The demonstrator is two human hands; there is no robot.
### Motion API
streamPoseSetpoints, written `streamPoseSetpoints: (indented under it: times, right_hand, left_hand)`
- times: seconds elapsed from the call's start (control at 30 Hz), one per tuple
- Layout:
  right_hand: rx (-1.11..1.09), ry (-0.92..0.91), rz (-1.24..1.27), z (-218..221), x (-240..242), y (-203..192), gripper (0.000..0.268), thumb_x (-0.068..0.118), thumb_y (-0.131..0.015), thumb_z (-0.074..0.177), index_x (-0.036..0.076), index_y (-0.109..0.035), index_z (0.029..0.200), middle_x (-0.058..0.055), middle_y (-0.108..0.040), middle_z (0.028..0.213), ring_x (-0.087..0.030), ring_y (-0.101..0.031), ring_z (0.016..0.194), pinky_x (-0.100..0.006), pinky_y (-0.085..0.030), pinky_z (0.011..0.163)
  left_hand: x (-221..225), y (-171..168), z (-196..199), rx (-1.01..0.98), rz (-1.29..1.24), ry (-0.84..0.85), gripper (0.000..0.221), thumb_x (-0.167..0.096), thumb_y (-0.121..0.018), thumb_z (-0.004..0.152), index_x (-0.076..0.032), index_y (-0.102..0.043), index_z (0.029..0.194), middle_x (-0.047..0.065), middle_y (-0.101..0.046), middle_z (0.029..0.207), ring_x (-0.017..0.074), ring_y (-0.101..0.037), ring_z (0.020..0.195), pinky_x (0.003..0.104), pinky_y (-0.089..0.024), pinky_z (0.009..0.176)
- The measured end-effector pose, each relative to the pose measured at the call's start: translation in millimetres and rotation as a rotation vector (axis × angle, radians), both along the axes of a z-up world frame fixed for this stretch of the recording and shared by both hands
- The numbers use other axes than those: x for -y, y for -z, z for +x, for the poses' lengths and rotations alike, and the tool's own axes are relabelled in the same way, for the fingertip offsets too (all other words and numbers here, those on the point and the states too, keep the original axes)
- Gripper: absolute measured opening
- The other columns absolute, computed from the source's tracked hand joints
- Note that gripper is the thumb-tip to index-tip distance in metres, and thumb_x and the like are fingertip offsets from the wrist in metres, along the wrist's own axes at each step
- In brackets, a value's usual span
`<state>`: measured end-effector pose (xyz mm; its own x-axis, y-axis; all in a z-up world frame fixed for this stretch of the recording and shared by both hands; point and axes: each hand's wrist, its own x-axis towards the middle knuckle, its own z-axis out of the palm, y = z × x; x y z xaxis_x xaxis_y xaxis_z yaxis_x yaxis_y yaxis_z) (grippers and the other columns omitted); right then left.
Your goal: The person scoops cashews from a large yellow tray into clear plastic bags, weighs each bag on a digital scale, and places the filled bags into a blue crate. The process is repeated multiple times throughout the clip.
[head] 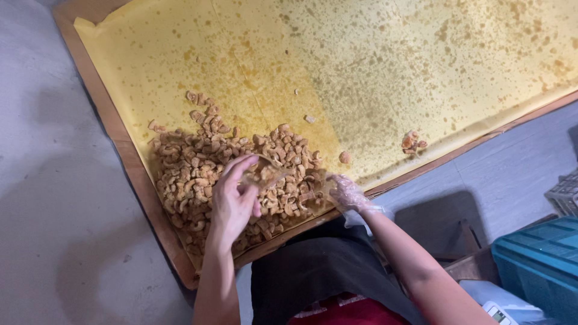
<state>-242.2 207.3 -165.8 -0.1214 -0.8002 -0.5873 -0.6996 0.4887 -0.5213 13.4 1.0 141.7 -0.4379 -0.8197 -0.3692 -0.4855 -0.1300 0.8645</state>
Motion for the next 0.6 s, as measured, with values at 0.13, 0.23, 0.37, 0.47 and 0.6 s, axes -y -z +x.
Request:
streamPoseSetpoints:
  times: [0.13, 0.23, 0.37, 0.47, 0.6]
  right_hand:
    - [-0.043, 0.134, -0.134, 10.3, 7.0, -42.0, 0.037, 0.024, -0.066, 0.09, 0.019, -0.061, 0.127, -0.013, -0.066, 0.123, -0.032, -0.063, 0.115, -0.042, -0.052, 0.097]
    - [-0.028, 0.298, -0.221, 28.1, 10.8, -80.0, 0.032, 0.023, -0.065, 0.092, 0.018, -0.065, 0.123, -0.012, -0.067, 0.119, -0.031, -0.065, 0.11, -0.041, -0.054, 0.094]
    - [0.026, 0.578, -0.245, 60.9, 1.6, -128.2, 0.028, 0.021, -0.063, 0.092, 0.019, -0.068, 0.12, -0.009, -0.071, 0.118, -0.026, -0.071, 0.102, -0.038, -0.057, 0.09]
    - [-0.014, 0.658, -0.408, 72.3, -14.8, -157.0, 0.025, 0.019, -0.065, 0.093, 0.018, -0.069, 0.118, -0.009, -0.072, 0.118, -0.025, -0.072, 0.101, -0.037, -0.058, 0.089]
    - [-0.08, 0.851, -0.594, 83.0, -70.1, -196.9, 0.026, 0.012, -0.063, 0.093, 0.014, -0.069, 0.118, -0.012, -0.069, 0.128, -0.029, -0.069, 0.108, -0.039, -0.056, 0.09]
  left_hand:
    - [4.1, -2.3, -0.2, 0.069, 0.084, 0.026, 0.055, 0.008, -0.056, 0.089, -0.006, -0.058, 0.142, 0.014, -0.052, 0.144, 0.0112, -0.067, 0.054, 0.024, -0.058, 0.038]
    - [12.2, 5.2, -5.2, -0.014, 0.123, 0.118, 0.05, 0.012, -0.055, 0.086, 0.0, -0.059, 0.135, 0.013, -0.053, 0.145, 0.0115, -0.066, 0.055, 0.024, -0.06, 0.044]
    - [12.6, -1.0, -6.4, -0.093, 0.124, 0.312, 0.052, 0.013, -0.051, 0.086, 0.002, -0.057, 0.137, 0.012, -0.053, 0.146, 0.0113, -0.066, 0.057, 0.024, -0.062, 0.047]
    - [1.8, -15.5, -22.6, -0.106, 0.163, 0.474, 0.052, 0.013, -0.05, 0.085, 0.002, -0.056, 0.136, 0.01, -0.051, 0.146, 0.0119, -0.068, 0.059, 0.025, -0.062, 0.049]
    - [-30.5, -31.4, -66.7, -0.134, 0.204, 0.755, 0.05, 0.011, -0.05, 0.084, 0.003, -0.057, 0.134, 0.01, -0.054, 0.142, 0.0143, -0.069, 0.061, 0.027, -0.063, 0.053]
